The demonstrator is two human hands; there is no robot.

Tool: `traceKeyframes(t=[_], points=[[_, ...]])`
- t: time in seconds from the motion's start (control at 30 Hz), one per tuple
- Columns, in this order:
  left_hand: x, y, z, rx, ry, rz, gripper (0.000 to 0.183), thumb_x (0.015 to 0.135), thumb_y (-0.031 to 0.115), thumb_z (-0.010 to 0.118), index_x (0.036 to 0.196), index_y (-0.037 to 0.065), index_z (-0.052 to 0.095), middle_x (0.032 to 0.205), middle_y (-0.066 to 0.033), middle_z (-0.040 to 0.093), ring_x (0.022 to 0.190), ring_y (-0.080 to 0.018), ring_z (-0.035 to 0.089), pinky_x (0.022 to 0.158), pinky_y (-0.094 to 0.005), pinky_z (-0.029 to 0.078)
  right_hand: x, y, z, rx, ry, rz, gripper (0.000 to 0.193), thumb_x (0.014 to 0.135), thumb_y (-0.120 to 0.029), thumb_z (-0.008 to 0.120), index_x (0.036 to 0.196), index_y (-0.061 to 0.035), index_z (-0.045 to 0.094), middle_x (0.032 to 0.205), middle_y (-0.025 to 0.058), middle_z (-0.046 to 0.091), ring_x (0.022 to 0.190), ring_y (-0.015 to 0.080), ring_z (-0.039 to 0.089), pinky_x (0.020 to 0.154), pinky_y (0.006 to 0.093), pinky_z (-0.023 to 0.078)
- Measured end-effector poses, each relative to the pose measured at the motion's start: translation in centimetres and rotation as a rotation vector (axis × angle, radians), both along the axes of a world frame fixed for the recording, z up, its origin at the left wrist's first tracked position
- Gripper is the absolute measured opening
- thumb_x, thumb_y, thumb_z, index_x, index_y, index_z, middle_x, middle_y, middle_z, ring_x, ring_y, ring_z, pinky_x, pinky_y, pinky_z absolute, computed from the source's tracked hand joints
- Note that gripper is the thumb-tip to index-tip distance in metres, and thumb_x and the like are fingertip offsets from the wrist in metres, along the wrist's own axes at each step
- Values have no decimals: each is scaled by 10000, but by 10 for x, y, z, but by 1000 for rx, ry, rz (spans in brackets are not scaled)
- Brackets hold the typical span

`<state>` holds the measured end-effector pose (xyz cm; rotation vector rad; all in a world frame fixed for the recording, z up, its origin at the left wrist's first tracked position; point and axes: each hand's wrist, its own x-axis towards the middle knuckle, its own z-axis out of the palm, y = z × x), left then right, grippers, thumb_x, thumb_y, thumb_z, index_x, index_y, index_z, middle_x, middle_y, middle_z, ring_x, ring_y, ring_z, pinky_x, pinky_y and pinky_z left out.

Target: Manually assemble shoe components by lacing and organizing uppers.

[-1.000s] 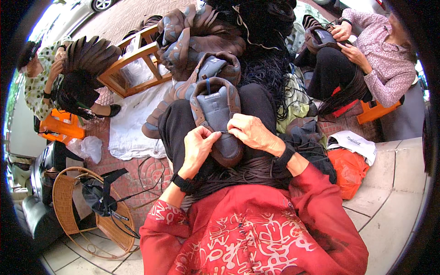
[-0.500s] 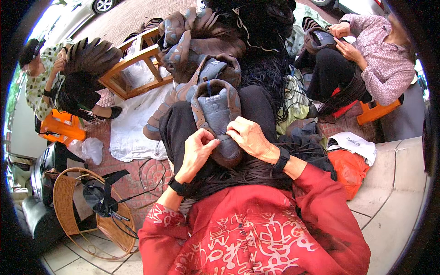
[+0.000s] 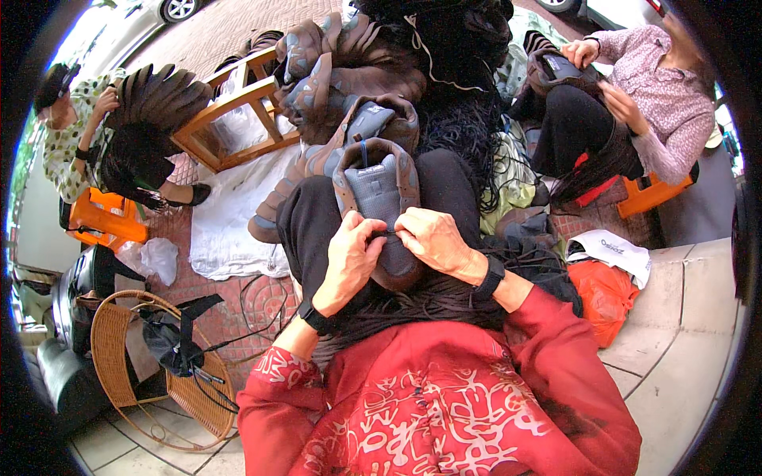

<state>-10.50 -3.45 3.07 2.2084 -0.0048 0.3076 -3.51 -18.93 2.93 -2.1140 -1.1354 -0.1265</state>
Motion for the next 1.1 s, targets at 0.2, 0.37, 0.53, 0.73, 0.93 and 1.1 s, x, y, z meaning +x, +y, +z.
traceKeyframes(t=[0.2, 0.37, 0.53, 0.73, 0.93, 1.1], points=[[-1, -2, 0, 40, -4, 18, 197, 664, 25, 637, 853, 61, 593, 735, -81, 468, 650, -228, 523, 588, -309, 432, -1, 0, 3, -71, 91, -73, 88, 718, -137, 554, 731, -61, 511, 675, 102, 512, 613, 290, 553, 556, 377, 450], [0, -5, 3, 49, 1, 36, 191, 666, 29, 638, 849, 61, 594, 738, -79, 456, 661, -228, 520, 605, -313, 433, -3, 3, 2, -110, 9, -93, 68, 710, -102, 558, 726, -42, 530, 678, 101, 527, 615, 287, 551, 557, 368, 443], [0, -2, -3, 50, -20, 23, 207, 668, 27, 636, 867, 61, 590, 748, -82, 450, 662, -222, 510, 601, -299, 433, 7, 3, 3, -70, -2, 46, 79, 717, -116, 553, 722, -54, 503, 687, 107, 512, 627, 291, 549, 553, 374, 452], [-5, 1, 0, -76, 41, 19, 214, 673, -2, 630, 875, 44, 578, 725, -53, 456, 621, -155, 489, 565, -259, 422, 3, 2, 3, 36, 43, 94, 114, 725, -76, 560, 816, -47, 497, 723, 114, 495, 672, 303, 539, 593, 379, 453], [-16, 6, -7, -443, 224, 113, 161, 710, -14, 617, 860, 12, 563, 677, -6, 522, 599, -65, 481, 555, -207, 418, 1, -3, 7, -40, 68, 8, 103, 711, -53, 581, 805, -32, 544, 764, 104, 518, 712, 281, 552, 627, 344, 458], [-13, 6, -4, -458, 295, 148, 107, 729, 1, 615, 824, 7, 568, 666, 1, 548, 595, -57, 493, 550, -201, 423, 4, 2, 6, -79, -130, 35, 74, 700, -83, 600, 740, -38, 557, 727, 97, 517, 694, 267, 544, 623, 342, 448]])
